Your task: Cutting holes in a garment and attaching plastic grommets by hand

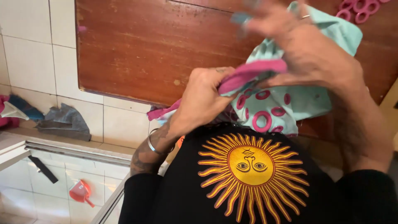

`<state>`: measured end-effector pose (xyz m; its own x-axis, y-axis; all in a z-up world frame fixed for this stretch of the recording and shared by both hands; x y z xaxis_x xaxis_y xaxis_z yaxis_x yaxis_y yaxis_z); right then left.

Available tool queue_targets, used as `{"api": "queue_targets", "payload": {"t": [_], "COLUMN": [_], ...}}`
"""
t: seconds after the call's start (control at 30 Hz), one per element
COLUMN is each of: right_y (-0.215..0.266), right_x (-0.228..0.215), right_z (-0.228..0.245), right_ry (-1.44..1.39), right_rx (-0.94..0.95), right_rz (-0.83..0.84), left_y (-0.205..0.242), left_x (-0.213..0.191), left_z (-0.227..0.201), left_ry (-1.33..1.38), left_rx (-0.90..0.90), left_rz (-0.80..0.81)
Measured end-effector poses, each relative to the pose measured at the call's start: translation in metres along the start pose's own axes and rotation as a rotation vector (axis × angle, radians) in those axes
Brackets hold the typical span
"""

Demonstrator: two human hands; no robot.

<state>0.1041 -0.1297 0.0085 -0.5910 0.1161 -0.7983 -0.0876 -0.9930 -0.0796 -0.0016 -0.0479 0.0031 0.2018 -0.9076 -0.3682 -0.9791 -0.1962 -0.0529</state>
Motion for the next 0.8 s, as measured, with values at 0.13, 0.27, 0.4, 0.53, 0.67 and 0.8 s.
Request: {"api": "queue_targets", "payload": {"t": [0.13, 0.27, 0.4, 0.53, 0.67, 0.8], "right_y": [0.003, 0.030, 0.041, 0.053, 0.067, 0.059], "right_x": [0.022, 0.021, 0.014, 0.017, 0.013, 0.004], "right_z": [0.012, 0.047, 0.078, 0.092, 0.099, 0.099], "right_ry": [0.280, 0.538, 0.833, 0.924, 0.973, 0.946], "right_rx": [-0.297, -0.437, -0.439, -0.560, -0.641, -0.609], "right_rz": [0.093, -0.097, -0.192, -0.199, -0.204, -0.154], "left_y": [0.023, 0.038, 0.048, 0.061, 0.065, 0.069], "left_x": [0.004, 0.003, -0.002, 0.010, 0.017, 0.018], "left_z": [0.001, -0.021, -0.064, -0.061, -0.064, -0.069], "left_ry": [-0.159, -0.322, -0.618, -0.616, -0.604, -0.596], "left_rx": [0.198, 0.400, 0.904, 1.027, 1.090, 1.120], "left_rz": [-0.054, -0.081, -0.276, -0.295, -0.285, -0.353]}}
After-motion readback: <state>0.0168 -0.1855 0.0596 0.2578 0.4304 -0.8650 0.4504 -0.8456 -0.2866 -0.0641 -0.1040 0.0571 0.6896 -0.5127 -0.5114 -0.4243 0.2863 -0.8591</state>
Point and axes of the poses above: each hand's wrist, its own y-axis away from the middle knuckle, its own x-axis out of the palm, z = x × y, the point moved 7 cm from there along -y, towards the middle knuckle, and after that the axes turned 2 degrees about -y, right-handed, at the moved point
